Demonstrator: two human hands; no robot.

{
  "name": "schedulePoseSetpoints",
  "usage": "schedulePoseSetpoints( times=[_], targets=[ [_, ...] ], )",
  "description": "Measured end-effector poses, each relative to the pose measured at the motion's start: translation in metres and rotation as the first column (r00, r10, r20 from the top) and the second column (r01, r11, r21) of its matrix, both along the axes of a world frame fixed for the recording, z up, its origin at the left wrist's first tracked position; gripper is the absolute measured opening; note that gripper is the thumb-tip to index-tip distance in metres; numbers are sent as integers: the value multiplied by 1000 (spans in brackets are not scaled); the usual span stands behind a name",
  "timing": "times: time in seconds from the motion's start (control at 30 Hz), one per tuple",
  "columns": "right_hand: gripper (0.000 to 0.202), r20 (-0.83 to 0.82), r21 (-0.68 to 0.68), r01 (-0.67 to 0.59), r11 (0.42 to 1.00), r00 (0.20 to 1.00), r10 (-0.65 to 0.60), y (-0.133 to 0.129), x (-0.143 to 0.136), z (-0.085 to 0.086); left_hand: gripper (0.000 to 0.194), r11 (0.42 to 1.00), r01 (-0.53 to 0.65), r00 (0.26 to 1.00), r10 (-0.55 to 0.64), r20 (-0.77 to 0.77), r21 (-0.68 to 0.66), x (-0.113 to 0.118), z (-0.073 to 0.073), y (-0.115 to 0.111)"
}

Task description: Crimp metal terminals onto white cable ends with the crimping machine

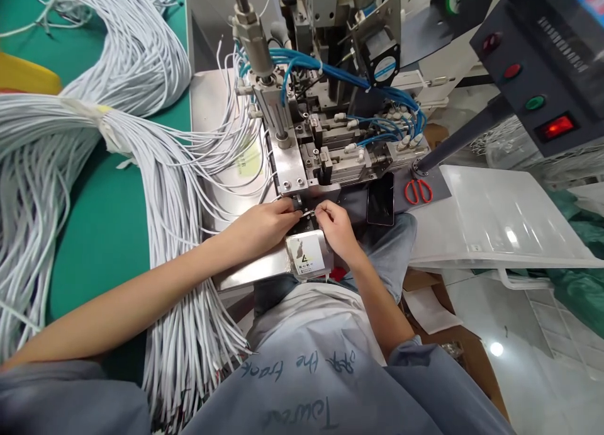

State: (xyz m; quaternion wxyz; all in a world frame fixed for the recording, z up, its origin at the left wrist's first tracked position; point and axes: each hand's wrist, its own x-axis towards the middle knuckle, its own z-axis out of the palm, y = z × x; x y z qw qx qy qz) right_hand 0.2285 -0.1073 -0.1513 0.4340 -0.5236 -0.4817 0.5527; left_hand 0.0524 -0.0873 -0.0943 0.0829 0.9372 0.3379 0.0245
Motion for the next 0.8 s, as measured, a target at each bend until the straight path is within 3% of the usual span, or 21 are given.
schedulePoseSetpoints(
  times=[0.13,0.43,0.63,0.8],
  targets=[
    [22,-98,-55,-38,998,995,32,2,0,0,33,999,40,998,-40,40,-1,0,0,0],
    [31,47,-34,-79,996,996,80,5,4,-6,32,993,102,989,-95,-113,58,3,8,2],
    [31,90,69,-41,997,995,34,6,-1,-14,20,991,71,980,-49,-192,111,2,17,-5],
    [29,174,106,-7,994,985,-12,8,3,-8,16,992,-7,972,37,-232,127,0,25,-13]
  ],
)
